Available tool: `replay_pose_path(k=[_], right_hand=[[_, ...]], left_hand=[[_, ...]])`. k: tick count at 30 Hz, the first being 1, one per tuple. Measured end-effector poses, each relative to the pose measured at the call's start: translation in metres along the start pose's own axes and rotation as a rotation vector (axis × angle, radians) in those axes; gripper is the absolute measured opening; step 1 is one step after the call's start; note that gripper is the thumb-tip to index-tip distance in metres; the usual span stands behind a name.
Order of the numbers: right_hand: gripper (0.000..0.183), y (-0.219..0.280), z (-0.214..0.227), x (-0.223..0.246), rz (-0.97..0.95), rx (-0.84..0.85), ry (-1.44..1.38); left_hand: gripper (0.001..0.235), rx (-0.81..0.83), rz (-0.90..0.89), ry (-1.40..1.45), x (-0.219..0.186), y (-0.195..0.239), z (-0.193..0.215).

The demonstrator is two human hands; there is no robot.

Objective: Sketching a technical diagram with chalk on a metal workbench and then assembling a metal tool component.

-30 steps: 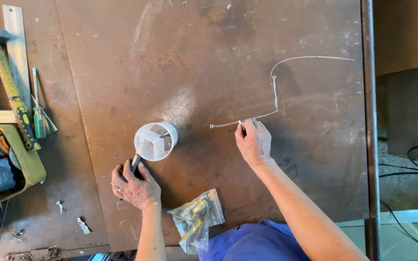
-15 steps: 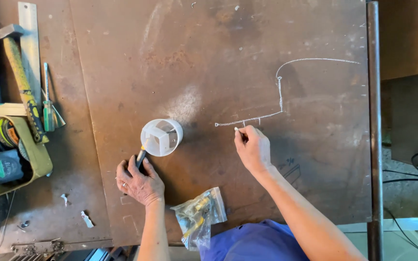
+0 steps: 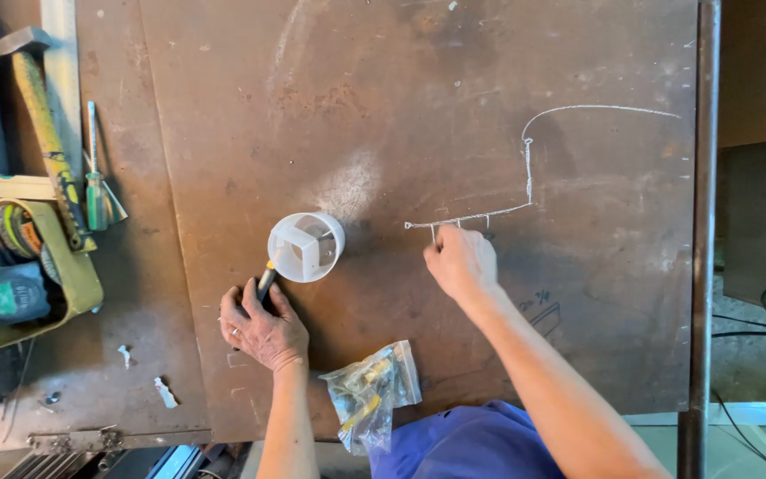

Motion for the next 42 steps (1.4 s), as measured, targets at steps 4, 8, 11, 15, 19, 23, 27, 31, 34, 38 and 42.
replay_pose_path(k=[4,8,11,15,19,23,27,31,34,38,42], right_hand=[[0.014,0.0,0.002,0.006,-0.14,0.139,-0.001],[0.013,0.004,-0.003,0.028,-0.012,-0.063,-0.234],[0.014,-0.002,-0.011,0.032,0.087,-0.148,-0.248],[0.016,-0.005,-0.031,0.033,0.127,-0.142,-0.151],[0.016,-0.001,-0.011,0.044,-0.039,0.134,0.006],[0.017,0.071,0.023,0.027,-0.152,0.541,0.024],[0.019,0.191,0.035,-0.052,-0.295,0.697,-0.091],[0.02,0.285,0.014,-0.141,-0.339,0.594,-0.182],[0.018,0.329,-0.016,-0.162,-0.616,0.616,-0.288],[0.019,0.379,-0.082,-0.178,-0.516,0.611,-0.45],[0.02,0.439,-0.173,-0.264,-0.522,0.579,-0.656]], left_hand=[[0.042,-0.076,-0.021,0.002,-0.005,-0.007,-0.003],[0.041,-0.03,0.002,-0.009,0.0,0.0,0.005],[0.04,-0.033,0.004,0.001,-0.005,-0.005,0.003],[0.041,-0.028,0.006,0.007,0.0,-0.003,0.002],[0.04,-0.044,0.0,0.016,0.003,0.001,0.003],[0.039,-0.055,0.005,0.047,-0.006,-0.008,0.005],[0.039,-0.057,0.005,0.015,0.003,-0.002,0.008],[0.04,-0.071,-0.015,0.045,0.0,-0.001,0.009],[0.038,-0.062,-0.011,0.073,0.005,0.0,0.008],[0.04,-0.065,-0.001,0.076,0.013,0.008,0.004],[0.042,-0.029,0.015,0.135,0.029,0.01,-0.001]])
Point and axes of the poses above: each hand's wrist, its own y-axis away from the middle knuckle, its own z-axis out of the back of the hand, x = y × z, the point moved 4 cm from there along -y, towards the middle knuckle, and after that the axes turned 7 degrees about -y, right-handed, at the moved point
